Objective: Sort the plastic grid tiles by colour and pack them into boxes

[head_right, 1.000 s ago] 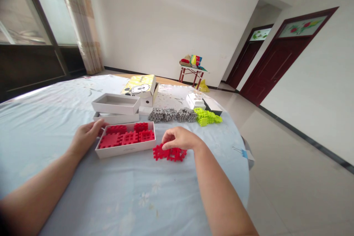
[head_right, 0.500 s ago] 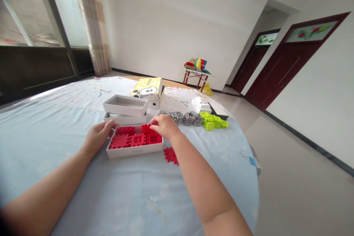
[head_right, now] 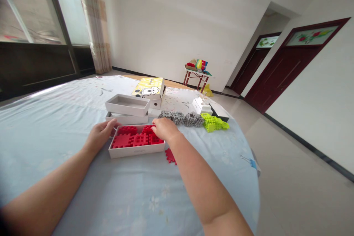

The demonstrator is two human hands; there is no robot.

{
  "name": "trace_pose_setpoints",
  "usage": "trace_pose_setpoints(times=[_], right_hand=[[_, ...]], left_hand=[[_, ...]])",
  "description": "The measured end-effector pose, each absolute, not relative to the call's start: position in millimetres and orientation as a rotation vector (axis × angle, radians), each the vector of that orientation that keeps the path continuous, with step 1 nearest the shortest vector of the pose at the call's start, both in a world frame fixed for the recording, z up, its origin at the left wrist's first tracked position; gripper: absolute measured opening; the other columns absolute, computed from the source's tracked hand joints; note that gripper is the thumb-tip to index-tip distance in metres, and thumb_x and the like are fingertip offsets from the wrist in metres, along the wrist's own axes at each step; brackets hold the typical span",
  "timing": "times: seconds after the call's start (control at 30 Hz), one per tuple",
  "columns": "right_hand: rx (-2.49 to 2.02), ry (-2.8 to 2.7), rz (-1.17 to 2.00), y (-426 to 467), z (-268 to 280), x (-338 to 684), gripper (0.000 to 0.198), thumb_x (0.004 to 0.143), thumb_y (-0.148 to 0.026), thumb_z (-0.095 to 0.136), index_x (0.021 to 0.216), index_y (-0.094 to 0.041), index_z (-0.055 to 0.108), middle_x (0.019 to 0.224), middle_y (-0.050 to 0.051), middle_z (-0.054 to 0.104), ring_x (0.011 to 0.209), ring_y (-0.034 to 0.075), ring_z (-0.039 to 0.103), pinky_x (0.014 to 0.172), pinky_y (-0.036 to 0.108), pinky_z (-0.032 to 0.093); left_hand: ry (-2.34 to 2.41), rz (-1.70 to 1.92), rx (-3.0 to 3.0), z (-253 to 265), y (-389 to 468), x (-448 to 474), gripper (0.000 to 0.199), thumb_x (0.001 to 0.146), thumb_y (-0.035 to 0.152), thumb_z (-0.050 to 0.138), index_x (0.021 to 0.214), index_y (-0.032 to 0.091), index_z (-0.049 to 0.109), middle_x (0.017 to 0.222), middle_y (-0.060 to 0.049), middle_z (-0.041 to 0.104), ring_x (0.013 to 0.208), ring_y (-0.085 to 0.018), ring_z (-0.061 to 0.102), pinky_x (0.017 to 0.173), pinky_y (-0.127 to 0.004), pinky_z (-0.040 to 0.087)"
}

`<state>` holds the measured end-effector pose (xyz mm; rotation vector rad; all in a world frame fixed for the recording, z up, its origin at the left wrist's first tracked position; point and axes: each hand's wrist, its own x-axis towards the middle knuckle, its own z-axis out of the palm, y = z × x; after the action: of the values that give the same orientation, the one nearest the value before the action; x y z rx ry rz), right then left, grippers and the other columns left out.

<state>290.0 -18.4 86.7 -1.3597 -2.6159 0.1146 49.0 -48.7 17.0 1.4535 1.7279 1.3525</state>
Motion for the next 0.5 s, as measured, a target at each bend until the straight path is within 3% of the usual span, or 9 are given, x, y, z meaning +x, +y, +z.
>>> trace_pose_setpoints(times=[0.3,0.5], right_hand=[[-1.171,-2.582,0.332,-18,80,269,0.021,0.078,-0.017,0.053,0.095,-0.021,0.065,0.089,0.004,0.069,0.086,0.017,0.062,0.077,0.025,0.042],[-1.149,-2.509,0.399,-16,74,270,0.018,0.077,-0.020,0.057,0.093,-0.020,0.065,0.085,0.002,0.069,0.080,0.015,0.062,0.075,0.024,0.043]], left_hand=[[1.735,1.329,1.465,15,-47,48,0.052,0.075,0.058,0.039,0.073,0.014,0.066,0.046,0.000,0.056,0.047,-0.015,0.052,0.050,-0.024,0.040],[1.727,1.333,1.471,13,-45,46,0.052,0.075,0.058,0.039,0.073,0.014,0.067,0.047,-0.001,0.057,0.048,-0.015,0.053,0.051,-0.024,0.041]])
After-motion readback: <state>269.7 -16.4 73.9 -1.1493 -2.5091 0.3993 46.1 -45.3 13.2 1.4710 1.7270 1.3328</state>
